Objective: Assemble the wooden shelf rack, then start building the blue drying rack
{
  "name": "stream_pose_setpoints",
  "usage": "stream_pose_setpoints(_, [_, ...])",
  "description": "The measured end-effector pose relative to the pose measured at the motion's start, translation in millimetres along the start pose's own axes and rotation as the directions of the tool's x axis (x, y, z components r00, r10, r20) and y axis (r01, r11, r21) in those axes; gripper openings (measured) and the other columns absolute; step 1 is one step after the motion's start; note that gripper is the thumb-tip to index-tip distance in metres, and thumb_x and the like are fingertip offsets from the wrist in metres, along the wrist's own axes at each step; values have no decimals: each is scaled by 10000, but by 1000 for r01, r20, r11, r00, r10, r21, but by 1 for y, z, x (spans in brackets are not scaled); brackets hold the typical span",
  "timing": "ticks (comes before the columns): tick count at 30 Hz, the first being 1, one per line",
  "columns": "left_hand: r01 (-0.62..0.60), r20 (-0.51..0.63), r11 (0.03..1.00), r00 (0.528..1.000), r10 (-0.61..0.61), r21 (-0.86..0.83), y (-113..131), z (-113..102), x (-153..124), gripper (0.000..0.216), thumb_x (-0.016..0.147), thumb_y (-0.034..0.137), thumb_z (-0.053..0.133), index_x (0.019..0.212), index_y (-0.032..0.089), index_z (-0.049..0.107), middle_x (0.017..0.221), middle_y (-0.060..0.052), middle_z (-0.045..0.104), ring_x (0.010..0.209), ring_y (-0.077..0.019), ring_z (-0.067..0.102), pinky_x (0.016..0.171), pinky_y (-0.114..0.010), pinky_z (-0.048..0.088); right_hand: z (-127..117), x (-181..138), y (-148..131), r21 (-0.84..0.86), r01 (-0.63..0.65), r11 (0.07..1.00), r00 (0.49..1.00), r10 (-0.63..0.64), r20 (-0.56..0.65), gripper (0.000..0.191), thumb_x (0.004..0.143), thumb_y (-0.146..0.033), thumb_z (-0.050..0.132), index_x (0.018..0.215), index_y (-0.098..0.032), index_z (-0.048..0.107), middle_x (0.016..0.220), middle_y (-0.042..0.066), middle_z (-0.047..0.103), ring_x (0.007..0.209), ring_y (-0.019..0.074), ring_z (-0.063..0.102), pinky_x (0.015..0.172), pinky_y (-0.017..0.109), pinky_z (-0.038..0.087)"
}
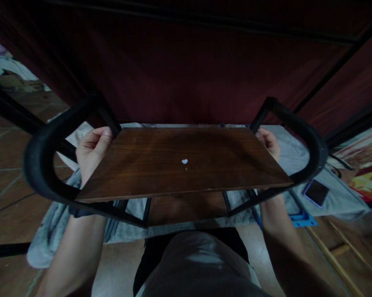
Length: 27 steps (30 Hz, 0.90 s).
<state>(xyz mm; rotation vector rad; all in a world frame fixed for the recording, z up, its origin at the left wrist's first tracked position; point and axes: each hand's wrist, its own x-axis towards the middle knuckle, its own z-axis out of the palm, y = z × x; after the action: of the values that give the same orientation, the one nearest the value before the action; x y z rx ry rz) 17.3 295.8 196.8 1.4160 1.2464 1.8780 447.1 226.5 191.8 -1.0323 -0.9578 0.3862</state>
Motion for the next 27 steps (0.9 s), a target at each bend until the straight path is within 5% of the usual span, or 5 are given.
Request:
stream_pose_setpoints(7, [43,-6,999,999,-43,-13,0,-1,-6,388,775,495,823,953,164,729,798,17,652,666,-83,519,629,-216,423,-1,12,-2,-90,134,987,991,-133,23,299,904,-526,683,977,-240,726,856,-7,671,792,153,634,770,315,515])
stream_pose_setpoints(19, [36,-17,998,999,-37,-44,2,3,-2,455,707,556,869,865,160,711,748,7,639,660,-101,521,602,-224,441,-4,6,7,-54,88,995,996,-88,8,292,865,-470,723,1042,-239,692,918,4,679,814,153,612,780,308,496])
stream_pose_setpoints(27, [61,10,993,998,-60,-97,8,1,-5,372,749,460,861,906,147,733,722,6,643,621,-79,518,549,-194,397,1,15,2,-135,172,976,984,-175,-10,237,879,-496,707,928,-264,714,840,-6,633,770,158,600,721,325,528])
